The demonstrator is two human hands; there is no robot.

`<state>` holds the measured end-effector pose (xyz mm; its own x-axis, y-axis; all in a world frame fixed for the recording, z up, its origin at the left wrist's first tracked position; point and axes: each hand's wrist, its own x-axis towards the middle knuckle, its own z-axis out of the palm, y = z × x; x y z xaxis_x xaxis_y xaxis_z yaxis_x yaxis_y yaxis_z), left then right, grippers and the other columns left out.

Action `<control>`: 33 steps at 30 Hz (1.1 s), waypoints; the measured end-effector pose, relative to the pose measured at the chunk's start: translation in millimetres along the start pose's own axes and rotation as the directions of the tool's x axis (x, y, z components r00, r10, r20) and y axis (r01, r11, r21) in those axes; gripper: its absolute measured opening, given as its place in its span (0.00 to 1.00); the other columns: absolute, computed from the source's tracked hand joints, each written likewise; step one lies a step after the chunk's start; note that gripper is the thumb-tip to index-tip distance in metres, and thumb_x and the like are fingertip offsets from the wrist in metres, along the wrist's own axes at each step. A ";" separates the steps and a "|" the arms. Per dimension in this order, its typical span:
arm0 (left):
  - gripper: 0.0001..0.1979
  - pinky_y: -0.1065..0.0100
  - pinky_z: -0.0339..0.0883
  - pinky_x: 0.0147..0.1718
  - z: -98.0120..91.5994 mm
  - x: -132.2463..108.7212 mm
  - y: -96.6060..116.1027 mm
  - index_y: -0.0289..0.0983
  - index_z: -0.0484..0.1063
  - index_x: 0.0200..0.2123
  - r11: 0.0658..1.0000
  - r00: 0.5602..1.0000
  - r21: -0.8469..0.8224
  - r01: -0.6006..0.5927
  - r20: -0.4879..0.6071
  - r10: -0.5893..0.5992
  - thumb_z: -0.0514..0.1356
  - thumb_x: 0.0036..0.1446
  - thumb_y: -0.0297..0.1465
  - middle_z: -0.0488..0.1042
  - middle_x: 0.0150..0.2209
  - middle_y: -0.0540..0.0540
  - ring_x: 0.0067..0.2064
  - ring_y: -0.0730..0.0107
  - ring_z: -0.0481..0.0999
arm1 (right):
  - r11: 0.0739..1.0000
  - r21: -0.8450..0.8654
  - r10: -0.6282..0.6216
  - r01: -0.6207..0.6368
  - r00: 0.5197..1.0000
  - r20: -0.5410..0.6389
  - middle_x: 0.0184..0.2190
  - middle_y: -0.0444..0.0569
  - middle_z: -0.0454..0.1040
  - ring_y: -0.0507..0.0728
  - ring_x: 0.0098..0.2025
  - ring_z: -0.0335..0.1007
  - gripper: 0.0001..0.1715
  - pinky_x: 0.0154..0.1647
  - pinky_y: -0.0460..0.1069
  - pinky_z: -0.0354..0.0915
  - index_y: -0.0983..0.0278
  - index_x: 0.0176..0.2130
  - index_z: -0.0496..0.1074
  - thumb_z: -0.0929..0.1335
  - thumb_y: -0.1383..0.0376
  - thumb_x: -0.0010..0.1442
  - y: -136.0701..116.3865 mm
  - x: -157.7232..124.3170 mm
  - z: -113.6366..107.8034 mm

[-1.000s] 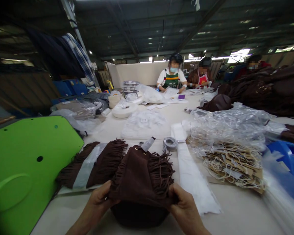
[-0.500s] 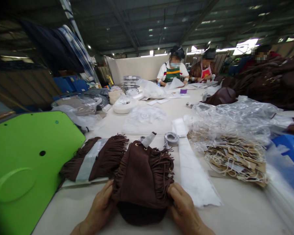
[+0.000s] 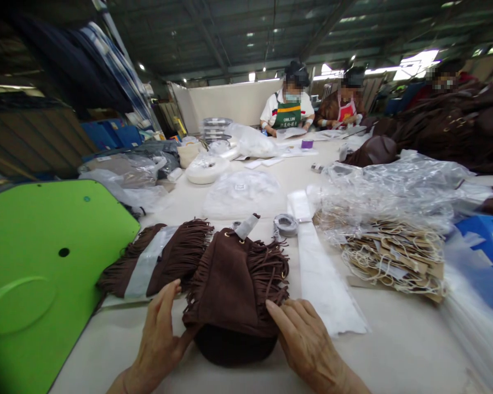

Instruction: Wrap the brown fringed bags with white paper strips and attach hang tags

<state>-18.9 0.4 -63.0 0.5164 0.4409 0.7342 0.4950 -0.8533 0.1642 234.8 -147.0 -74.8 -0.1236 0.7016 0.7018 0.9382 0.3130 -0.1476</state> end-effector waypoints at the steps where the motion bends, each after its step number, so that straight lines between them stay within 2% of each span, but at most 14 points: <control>1: 0.34 0.51 0.64 0.48 -4.6 7.7 3.6 0.31 0.49 0.61 0.996 0.996 0.042 -0.084 0.001 0.084 0.60 0.54 0.30 0.61 0.54 0.29 0.55 0.46 0.63 | 1.000 -0.008 -0.025 0.025 1.000 0.013 0.34 0.51 0.72 0.56 0.36 0.66 0.28 0.36 0.52 0.65 0.67 0.57 0.56 0.59 0.77 0.58 0.7 -0.4 0.2; 2: 0.31 0.47 0.59 0.52 -9.4 16.2 8.1 0.32 0.53 0.60 0.986 0.988 0.061 -0.155 0.020 0.154 0.60 0.54 0.28 0.58 0.57 0.29 0.58 0.43 0.58 | 0.999 -0.014 -0.046 0.047 0.999 0.028 0.33 0.51 0.72 0.56 0.35 0.66 0.29 0.35 0.52 0.65 0.68 0.59 0.55 0.59 0.77 0.58 1.3 -0.9 0.3; 4: 0.25 0.43 0.50 0.57 -17.7 33.9 18.9 0.32 0.60 0.56 0.966 0.964 0.029 -0.257 0.074 0.254 0.59 0.55 0.27 0.60 0.58 0.32 0.61 0.42 0.53 | 0.997 -0.027 -0.070 0.071 0.996 0.064 0.33 0.52 0.71 0.57 0.35 0.65 0.30 0.35 0.53 0.64 0.69 0.60 0.55 0.60 0.77 0.58 2.3 -1.4 0.3; 7: 0.19 0.44 0.41 0.60 -21.3 53.6 32.4 0.31 0.64 0.53 0.937 0.931 -0.062 -0.343 0.111 0.348 0.56 0.57 0.25 0.67 0.54 0.38 0.62 0.48 0.54 | 0.997 -0.036 -0.071 0.074 0.995 0.076 0.32 0.51 0.71 0.57 0.35 0.64 0.32 0.35 0.52 0.64 0.69 0.61 0.53 0.60 0.77 0.58 3.4 0.3 0.0; 10: 0.16 0.49 0.42 0.62 -14.6 58.3 34.2 0.29 0.65 0.51 0.882 0.876 -0.139 -0.451 0.119 0.467 0.49 0.60 0.19 0.71 0.50 0.39 0.60 0.58 0.60 | 0.998 -0.038 -0.052 0.055 0.996 0.070 0.31 0.50 0.70 0.56 0.33 0.64 0.30 0.33 0.51 0.64 0.69 0.61 0.53 0.59 0.75 0.60 3.8 2.3 -1.0; 13: 0.16 0.56 0.52 0.60 -7.1 53.1 27.1 0.27 0.67 0.47 0.823 0.823 -0.210 -0.528 0.113 0.557 0.44 0.62 0.18 0.74 0.46 0.40 0.57 0.65 0.64 | 0.998 -0.062 0.007 -0.001 0.996 0.094 0.33 0.52 0.69 0.56 0.35 0.64 0.28 0.34 0.51 0.64 0.70 0.60 0.56 0.58 0.74 0.60 -0.8 3.8 -5.7; 15: 0.16 0.61 0.59 0.57 -4.9 48.8 22.0 0.27 0.67 0.47 0.817 0.816 -0.229 -0.529 0.127 0.564 0.44 0.62 0.19 0.75 0.45 0.40 0.56 0.67 0.66 | 0.996 -0.084 0.024 -0.018 0.997 0.069 0.38 0.55 0.69 0.58 0.41 0.63 0.26 0.40 0.53 0.63 0.70 0.57 0.60 0.59 0.75 0.59 -8.6 7.9 -11.2; 19: 0.16 0.60 0.66 0.53 -5.1 43.6 18.5 0.28 0.66 0.49 0.822 0.818 -0.234 -0.520 0.141 0.557 0.44 0.62 0.20 0.74 0.46 0.39 0.55 0.66 0.67 | 0.996 -0.036 -0.087 0.087 0.996 0.003 0.43 0.54 0.70 0.59 0.49 0.61 0.21 0.50 0.56 0.56 0.68 0.51 0.67 0.63 0.74 0.57 -24.9 28.8 -19.4; 22: 0.16 0.60 0.69 0.49 -6.9 42.5 23.4 0.28 0.67 0.47 0.826 0.817 -0.206 -0.525 0.153 0.557 0.45 0.61 0.20 0.75 0.44 0.38 0.52 0.65 0.70 | 0.990 0.085 -0.116 0.111 0.992 0.055 0.40 0.52 0.73 0.56 0.45 0.64 0.15 0.47 0.53 0.58 0.69 0.46 0.69 0.62 0.72 0.59 -26.8 44.7 -16.7; 24: 0.14 0.60 0.70 0.46 -9.0 43.9 29.6 0.28 0.68 0.45 0.853 0.837 -0.213 -0.477 0.187 0.515 0.47 0.60 0.22 0.75 0.43 0.39 0.49 0.63 0.72 | 0.982 0.150 -0.126 0.115 0.990 0.065 0.35 0.51 0.74 0.55 0.40 0.65 0.13 0.42 0.51 0.59 0.69 0.43 0.70 0.60 0.73 0.60 -24.1 49.7 -12.3; 26: 0.13 0.60 0.72 0.39 -10.7 47.6 36.5 0.29 0.68 0.45 0.893 0.860 -0.247 -0.378 0.265 0.437 0.50 0.59 0.27 0.76 0.42 0.40 0.44 0.63 0.74 | 0.976 0.176 -0.135 0.126 0.990 0.040 0.33 0.51 0.73 0.55 0.38 0.65 0.12 0.38 0.50 0.59 0.70 0.41 0.70 0.59 0.73 0.61 -20.9 50.3 -8.5; 28: 0.16 0.60 0.71 0.32 -9.9 52.1 41.2 0.33 0.65 0.50 0.922 0.849 -0.239 -0.303 0.372 0.376 0.52 0.59 0.30 0.75 0.42 0.42 0.39 0.62 0.74 | 0.976 0.175 -0.136 0.131 0.990 0.021 0.32 0.52 0.73 0.55 0.37 0.64 0.12 0.35 0.50 0.58 0.70 0.39 0.71 0.59 0.73 0.62 -18.4 48.3 -6.3; 30: 0.18 0.59 0.68 0.30 -5.1 54.5 41.9 0.38 0.63 0.53 0.921 0.811 -0.188 -0.340 0.437 0.389 0.52 0.59 0.30 0.73 0.46 0.44 0.38 0.62 0.73 | 0.977 0.158 -0.149 0.145 0.989 0.016 0.31 0.53 0.73 0.56 0.36 0.63 0.13 0.34 0.49 0.57 0.70 0.37 0.71 0.59 0.73 0.62 -16.0 45.4 -4.2; 33: 0.15 0.58 0.66 0.37 8.1 49.2 36.7 0.38 0.66 0.51 0.844 0.764 -0.148 -0.516 0.366 0.531 0.49 0.62 0.27 0.69 0.53 0.44 0.45 0.61 0.71 | 0.973 0.126 -0.202 0.194 0.978 0.055 0.31 0.52 0.73 0.55 0.35 0.63 0.14 0.33 0.49 0.56 0.69 0.34 0.71 0.58 0.72 0.64 -11.7 39.5 2.5</control>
<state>30.3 -7.0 -26.1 0.9131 -0.0146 0.4075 0.0480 -0.9886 -0.1429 218.2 -121.3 -47.1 -0.3284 0.6582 0.6775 0.8480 0.5213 -0.0954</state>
